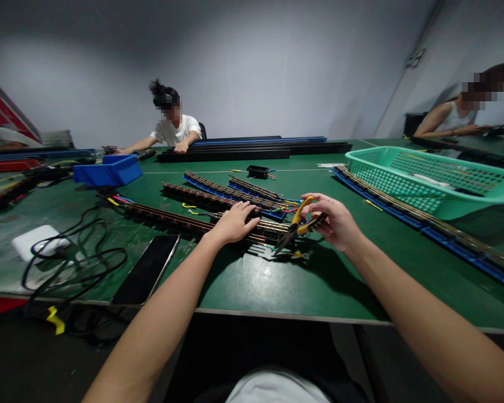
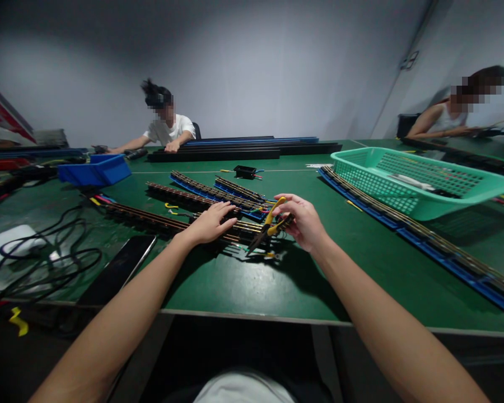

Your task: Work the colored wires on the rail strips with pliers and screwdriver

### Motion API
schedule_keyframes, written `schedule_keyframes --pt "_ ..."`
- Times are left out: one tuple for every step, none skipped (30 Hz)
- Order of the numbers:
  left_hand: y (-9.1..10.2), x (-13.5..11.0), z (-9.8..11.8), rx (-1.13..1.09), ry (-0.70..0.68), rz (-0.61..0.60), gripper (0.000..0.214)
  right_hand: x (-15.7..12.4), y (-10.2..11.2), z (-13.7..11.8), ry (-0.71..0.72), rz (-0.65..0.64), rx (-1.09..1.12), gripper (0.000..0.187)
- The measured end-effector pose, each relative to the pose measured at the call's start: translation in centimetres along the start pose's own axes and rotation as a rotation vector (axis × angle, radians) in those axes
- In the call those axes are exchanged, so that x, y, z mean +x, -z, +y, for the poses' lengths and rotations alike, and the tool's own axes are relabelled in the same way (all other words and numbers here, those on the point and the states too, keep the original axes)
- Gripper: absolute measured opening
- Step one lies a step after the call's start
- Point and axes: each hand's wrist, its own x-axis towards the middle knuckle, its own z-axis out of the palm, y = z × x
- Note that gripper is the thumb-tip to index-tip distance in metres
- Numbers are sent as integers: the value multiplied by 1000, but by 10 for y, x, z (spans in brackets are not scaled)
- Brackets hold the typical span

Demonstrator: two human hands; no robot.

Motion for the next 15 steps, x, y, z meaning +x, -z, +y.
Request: schedule_keyframes --pt "0 0 0 -1 1 0 56 1 0 2 -6 -17 -7 41" --pt "0 0 0 -1 2 0 56 1 0 3 -12 -31 -13 41" --pt "0 0 0 -2 3 0 57 2 1 4 -18 -43 -15 41" --pt "0 0 0 -3 2 1 57 2 1 5 -23 -53 -13 42" --pt "0 0 0 -4 2 1 57 3 2 6 -25 -62 -7 44" --pt "0 -1 0 -4 2 2 57 3 3 6 -26 -73 3 46" --pt "0 -1 0 -4 2 4 57 3 4 6 -29 -91 15 48" --pt "0 -1 0 -4 3 4 57 3 6 5 -35 -117 25 50" --pt "0 -1 0 -3 4 5 57 3 7 4 -42 -145 32 52" --pt "1 -1 0 -2 6 5 57 4 9 3 -47 -170 33 55" --pt "1 -1 1 -2 9 5 57 4 10 3 -49 -188 28 57" --pt "1 -2 1 -2 11 4 57 4 11 3 -44 -197 19 59" --pt "1 -2 1 -1 12 2 57 5 12 3 -32 -196 3 61" --pt "1 -2 1 -1 13 2 57 5 12 4 -16 -186 -23 63" --pt "1 -1 1 0 13 2 57 6 12 6 2 -166 -69 64"
